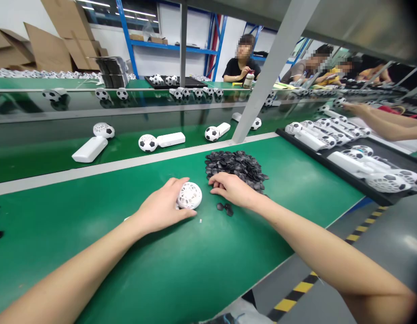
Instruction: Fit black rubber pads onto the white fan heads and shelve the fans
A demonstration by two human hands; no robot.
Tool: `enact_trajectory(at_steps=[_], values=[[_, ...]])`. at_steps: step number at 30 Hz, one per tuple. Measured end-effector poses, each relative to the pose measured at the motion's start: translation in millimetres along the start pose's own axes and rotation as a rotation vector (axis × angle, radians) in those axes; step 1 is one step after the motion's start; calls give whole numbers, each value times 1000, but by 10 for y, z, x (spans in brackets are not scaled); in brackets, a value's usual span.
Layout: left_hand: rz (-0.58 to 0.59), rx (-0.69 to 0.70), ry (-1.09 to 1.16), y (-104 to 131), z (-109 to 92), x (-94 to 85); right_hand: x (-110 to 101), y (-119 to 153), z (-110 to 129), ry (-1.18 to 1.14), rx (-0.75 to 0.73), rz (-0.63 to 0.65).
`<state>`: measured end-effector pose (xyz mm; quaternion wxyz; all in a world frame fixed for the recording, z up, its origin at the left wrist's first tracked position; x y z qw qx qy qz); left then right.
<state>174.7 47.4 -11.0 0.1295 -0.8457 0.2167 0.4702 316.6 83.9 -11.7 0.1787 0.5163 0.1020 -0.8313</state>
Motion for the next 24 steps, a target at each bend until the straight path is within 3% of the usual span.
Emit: enact_trajectory(at_steps=[11, 18, 24], values=[[-54, 38, 56, 30, 6, -83, -98, -18, -112, 32, 43, -46], [0, 51, -136, 27, -84, 6, -42, -16, -121, 79, 32, -10], [1, 40, -140, -8, -77, 8, -82, 69, -38, 33, -11, -61]])
Point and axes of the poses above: each hand's wrist, its own y-axis away from the middle knuckle, its own x-axis out of the palm, z = x × y, the point moved 9 cm from there along -y, towards the middle knuckle, and after that the axes turned 7 degrees about x, right-handed, at the moved point
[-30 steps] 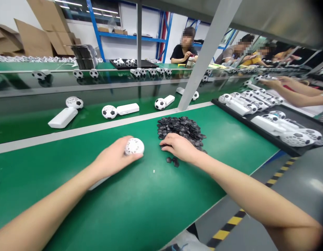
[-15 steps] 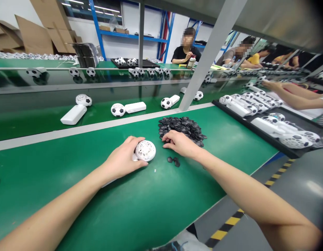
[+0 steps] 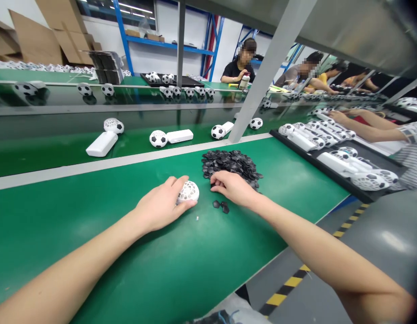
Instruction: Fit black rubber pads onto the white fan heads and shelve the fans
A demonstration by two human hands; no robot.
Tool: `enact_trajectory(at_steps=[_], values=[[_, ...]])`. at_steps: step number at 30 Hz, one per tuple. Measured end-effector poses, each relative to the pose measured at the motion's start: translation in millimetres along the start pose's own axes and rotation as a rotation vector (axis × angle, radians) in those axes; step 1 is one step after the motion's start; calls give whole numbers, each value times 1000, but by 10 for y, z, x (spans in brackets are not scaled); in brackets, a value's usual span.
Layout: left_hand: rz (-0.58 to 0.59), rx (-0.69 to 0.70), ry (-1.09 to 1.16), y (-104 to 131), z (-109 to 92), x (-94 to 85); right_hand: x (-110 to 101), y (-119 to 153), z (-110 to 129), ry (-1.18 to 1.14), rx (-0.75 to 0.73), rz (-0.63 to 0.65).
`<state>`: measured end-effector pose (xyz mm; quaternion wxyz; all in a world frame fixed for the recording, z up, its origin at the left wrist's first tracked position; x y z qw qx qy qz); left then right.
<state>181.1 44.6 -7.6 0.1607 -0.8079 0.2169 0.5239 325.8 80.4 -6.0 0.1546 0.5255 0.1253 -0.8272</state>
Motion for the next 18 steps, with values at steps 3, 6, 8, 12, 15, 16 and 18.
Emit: enact_trajectory(at_steps=[3, 6, 8, 12, 15, 16, 18], values=[[-13, 3, 22, 9, 31, -6, -28, 111, 134, -85, -65, -10], [-23, 17, 21, 22, 50, 0, -65, 216, 342, -173, -163, -12], [-28, 21, 15, 27, 58, 3, -92, 266, 474, -204, -216, -26], [-31, 23, 13, 28, 50, 1, -75, 307, 605, -216, -206, -24], [-31, 25, 6, 34, 36, -5, -5, 351, 698, -165, -235, 22], [-31, 27, 4, 36, 31, -6, 8, 368, 731, -154, -254, 25], [-34, 28, 1, 41, 26, -10, 5, 392, 775, -173, -273, 1]])
Point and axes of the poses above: each hand's wrist, its own y-axis away from the middle knuckle, its own x-axis out of the palm, z = x × y, the point moved 9 cm from there along -y, towards the middle knuckle, and after that the axes turned 7 degrees about x, right-handed, at the moved point
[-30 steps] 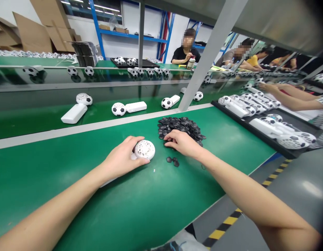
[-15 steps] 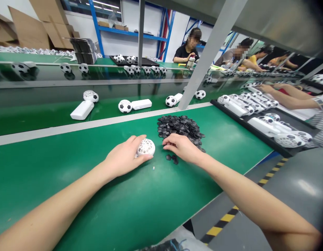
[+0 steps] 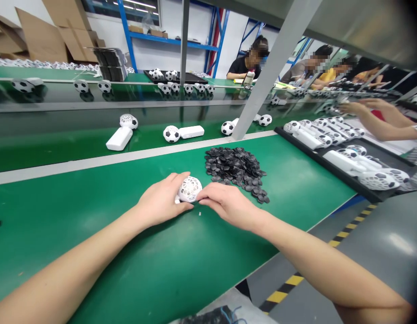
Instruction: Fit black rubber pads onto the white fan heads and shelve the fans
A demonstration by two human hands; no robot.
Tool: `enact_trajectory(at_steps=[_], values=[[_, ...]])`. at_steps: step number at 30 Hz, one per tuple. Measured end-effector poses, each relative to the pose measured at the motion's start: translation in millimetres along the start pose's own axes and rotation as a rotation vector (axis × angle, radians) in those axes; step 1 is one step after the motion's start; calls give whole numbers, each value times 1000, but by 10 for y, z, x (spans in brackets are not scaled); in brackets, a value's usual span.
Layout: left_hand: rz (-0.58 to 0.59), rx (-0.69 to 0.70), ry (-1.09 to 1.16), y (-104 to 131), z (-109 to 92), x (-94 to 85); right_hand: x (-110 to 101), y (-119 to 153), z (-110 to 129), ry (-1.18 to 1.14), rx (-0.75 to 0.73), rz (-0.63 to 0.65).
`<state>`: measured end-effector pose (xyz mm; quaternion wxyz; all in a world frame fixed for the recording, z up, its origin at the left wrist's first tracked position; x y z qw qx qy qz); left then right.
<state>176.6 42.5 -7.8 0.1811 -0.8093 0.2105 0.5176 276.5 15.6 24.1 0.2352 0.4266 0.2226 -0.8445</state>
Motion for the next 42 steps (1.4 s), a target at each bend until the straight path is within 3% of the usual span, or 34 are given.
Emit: enact_trajectory(at_steps=[4, 8, 12, 20, 32, 35, 39, 42], values=[[-16, -6, 6, 0, -10, -22, 0, -21, -20, -151, 33, -90], [-27, -12, 36, -5, -22, -46, 57, -86, -196, -324, 149, -144], [-45, 1, 67, -1, -20, -52, 65, -127, -281, -361, 191, -187], [-57, 16, 79, -15, -35, -76, 206, -105, -409, -591, 305, -140], [-59, 18, -18, -25, -68, -81, 301, -75, -542, -704, 342, -236], [-26, -18, -47, -35, -36, -59, 122, -99, -622, -576, 298, -233], [29, -16, -91, -47, 3, -49, -216, -124, -763, -3, 273, -255], [65, 41, -132, -44, 7, -57, -195, -177, -848, 320, 283, -144]])
Point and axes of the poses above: each hand's wrist, its own y-axis away from the middle knuckle, its own x-axis out of the palm, z = x × y, the point moved 9 cm from there along -y, towards the middle knuckle, and after that the axes turned 7 degrees about x, right-handed, at the moved point
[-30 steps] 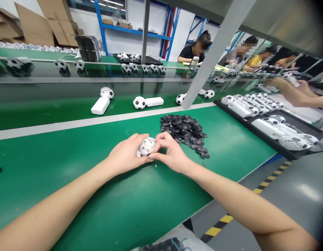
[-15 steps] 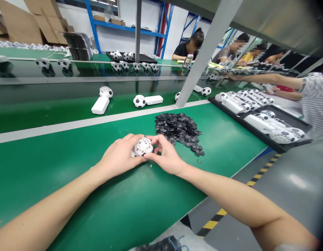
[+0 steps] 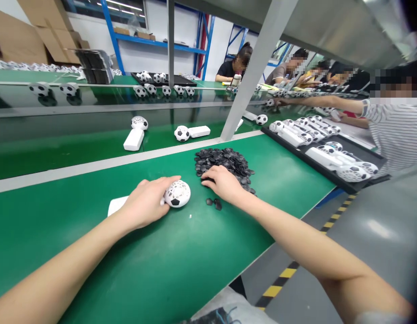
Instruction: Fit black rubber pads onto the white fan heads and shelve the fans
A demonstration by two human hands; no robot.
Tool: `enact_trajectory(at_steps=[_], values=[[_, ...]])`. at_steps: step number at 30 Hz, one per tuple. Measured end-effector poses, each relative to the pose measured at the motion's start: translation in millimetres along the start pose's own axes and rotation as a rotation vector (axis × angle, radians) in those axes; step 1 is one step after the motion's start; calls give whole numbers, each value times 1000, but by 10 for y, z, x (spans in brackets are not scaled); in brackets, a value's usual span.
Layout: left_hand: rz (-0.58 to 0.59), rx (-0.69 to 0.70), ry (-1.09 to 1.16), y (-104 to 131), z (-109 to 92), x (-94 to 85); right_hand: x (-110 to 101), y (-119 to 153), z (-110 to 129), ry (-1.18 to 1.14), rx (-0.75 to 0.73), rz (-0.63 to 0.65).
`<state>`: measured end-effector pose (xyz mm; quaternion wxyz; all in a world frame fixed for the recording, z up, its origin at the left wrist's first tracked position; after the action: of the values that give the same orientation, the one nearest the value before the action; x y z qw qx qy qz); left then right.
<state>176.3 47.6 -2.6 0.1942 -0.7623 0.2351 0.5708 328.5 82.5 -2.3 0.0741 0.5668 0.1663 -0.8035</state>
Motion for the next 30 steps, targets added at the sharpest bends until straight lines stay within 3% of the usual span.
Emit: enact_trajectory(at_steps=[5, 10, 15, 21, 30], values=[[-25, 15, -72, 33, 37, -57, 128, -10, 106, 178, -106, 64], [-19, 38, -75, 19, 4, -46, -13, 102, 276, -114, -153, 60], [-17, 59, -31, 16, -9, -48, -95, 256, 482, -432, -136, 171], [-38, 159, -60, 46, -70, -31, -137, 294, 652, -391, -217, 215], [-41, 204, 30, 73, -123, -55, -133, 346, 591, -607, -89, 144]])
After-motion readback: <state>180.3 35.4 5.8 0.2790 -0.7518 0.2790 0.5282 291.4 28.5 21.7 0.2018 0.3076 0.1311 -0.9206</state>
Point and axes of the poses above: each hand's wrist, its own y-axis away from the middle knuckle, its own x-axis out of the palm, z = x × y, the point moved 9 cm from there along -y, towards the middle knuckle, and after that the axes turned 7 degrees about x, right-handed, at the moved point
